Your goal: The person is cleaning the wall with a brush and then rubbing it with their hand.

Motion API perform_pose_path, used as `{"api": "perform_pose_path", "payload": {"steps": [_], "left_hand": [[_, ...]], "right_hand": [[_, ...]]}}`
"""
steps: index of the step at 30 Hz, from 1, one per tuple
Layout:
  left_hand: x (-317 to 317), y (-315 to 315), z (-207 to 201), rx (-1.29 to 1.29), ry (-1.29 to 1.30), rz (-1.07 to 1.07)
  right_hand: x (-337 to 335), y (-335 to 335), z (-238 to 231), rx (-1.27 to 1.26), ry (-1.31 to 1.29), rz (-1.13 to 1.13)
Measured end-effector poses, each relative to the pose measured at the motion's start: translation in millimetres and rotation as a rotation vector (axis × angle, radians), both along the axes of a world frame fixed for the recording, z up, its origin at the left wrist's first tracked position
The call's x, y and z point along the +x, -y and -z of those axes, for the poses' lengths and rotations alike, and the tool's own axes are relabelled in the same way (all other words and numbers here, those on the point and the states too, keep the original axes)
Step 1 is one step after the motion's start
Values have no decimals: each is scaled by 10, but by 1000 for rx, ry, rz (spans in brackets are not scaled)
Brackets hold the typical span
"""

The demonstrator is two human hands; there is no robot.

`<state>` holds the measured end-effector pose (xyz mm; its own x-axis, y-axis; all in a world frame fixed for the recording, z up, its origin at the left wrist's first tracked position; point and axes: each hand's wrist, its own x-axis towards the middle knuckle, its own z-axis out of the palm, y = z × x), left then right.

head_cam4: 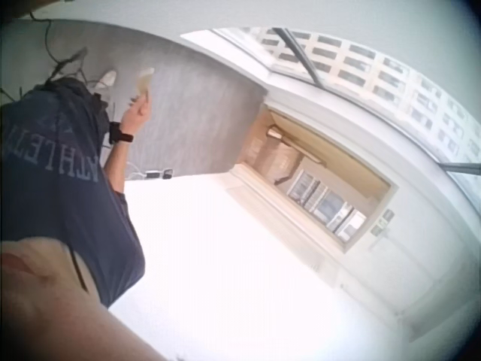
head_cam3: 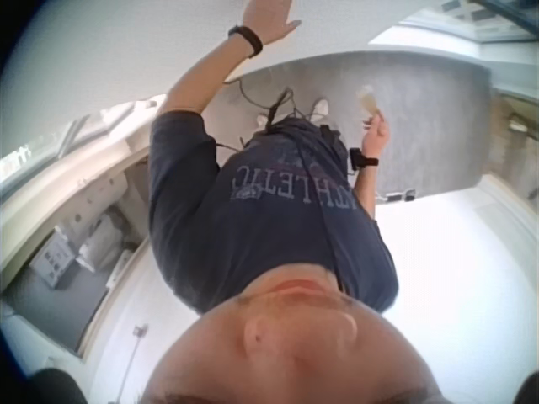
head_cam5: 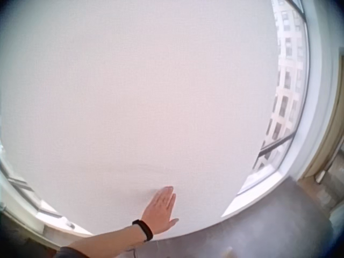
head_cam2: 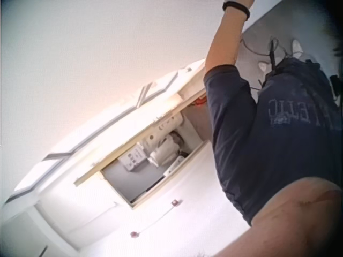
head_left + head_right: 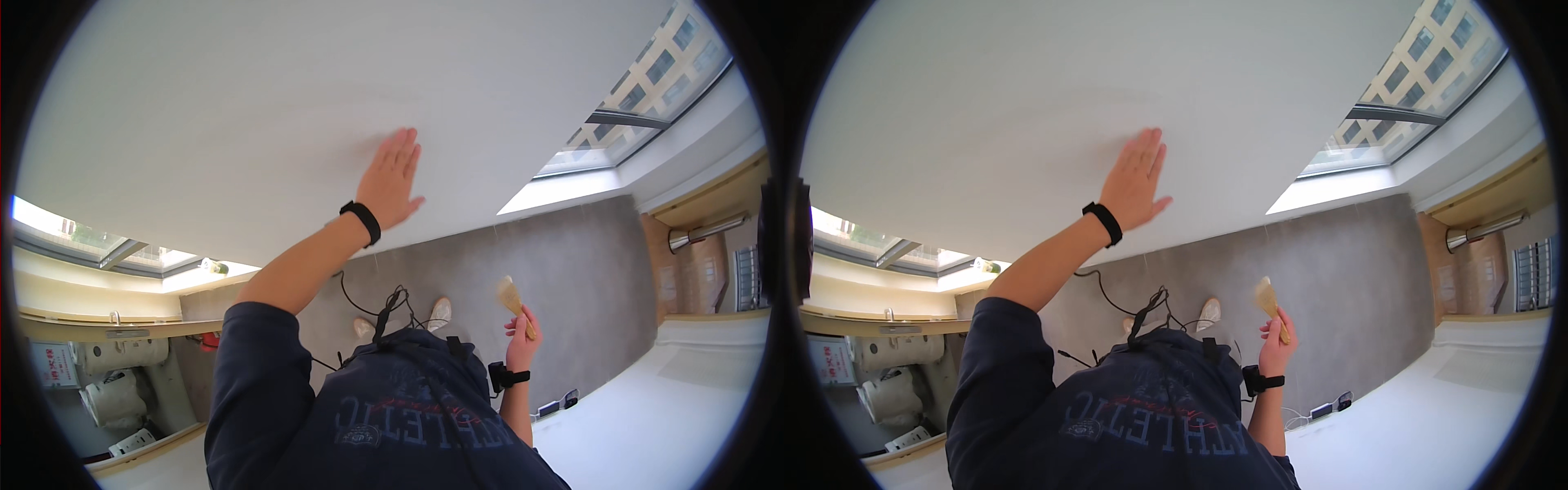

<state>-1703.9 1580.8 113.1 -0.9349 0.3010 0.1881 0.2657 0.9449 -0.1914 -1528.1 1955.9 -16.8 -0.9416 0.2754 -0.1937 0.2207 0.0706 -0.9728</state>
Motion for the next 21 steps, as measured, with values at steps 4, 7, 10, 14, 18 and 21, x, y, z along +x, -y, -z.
{"api": "perform_pose_path", "payload": {"steps": [4, 7, 10, 14, 18, 21], "left_hand": [[113, -418, -763, 187, -211, 199], [-232, -139, -1140, -34, -541, -40], [-346, 252, -674, -235, -513, -92], [104, 133, 77, -161, -57, -129], [254, -385, -219, 195, -81, 147], [-168, -391, -1062, 69, -458, 14]], "right_hand": [[7, -62, 9, 26, 29, 45], [-33, 3, -82, 27, 2, 18], [-74, 56, -93, 16, 11, -8], [-17, 44, -61, 34, -28, -21], [-79, 25, -11, 26, -4, 0], [-33, -14, -94, 30, 17, 0]]}}
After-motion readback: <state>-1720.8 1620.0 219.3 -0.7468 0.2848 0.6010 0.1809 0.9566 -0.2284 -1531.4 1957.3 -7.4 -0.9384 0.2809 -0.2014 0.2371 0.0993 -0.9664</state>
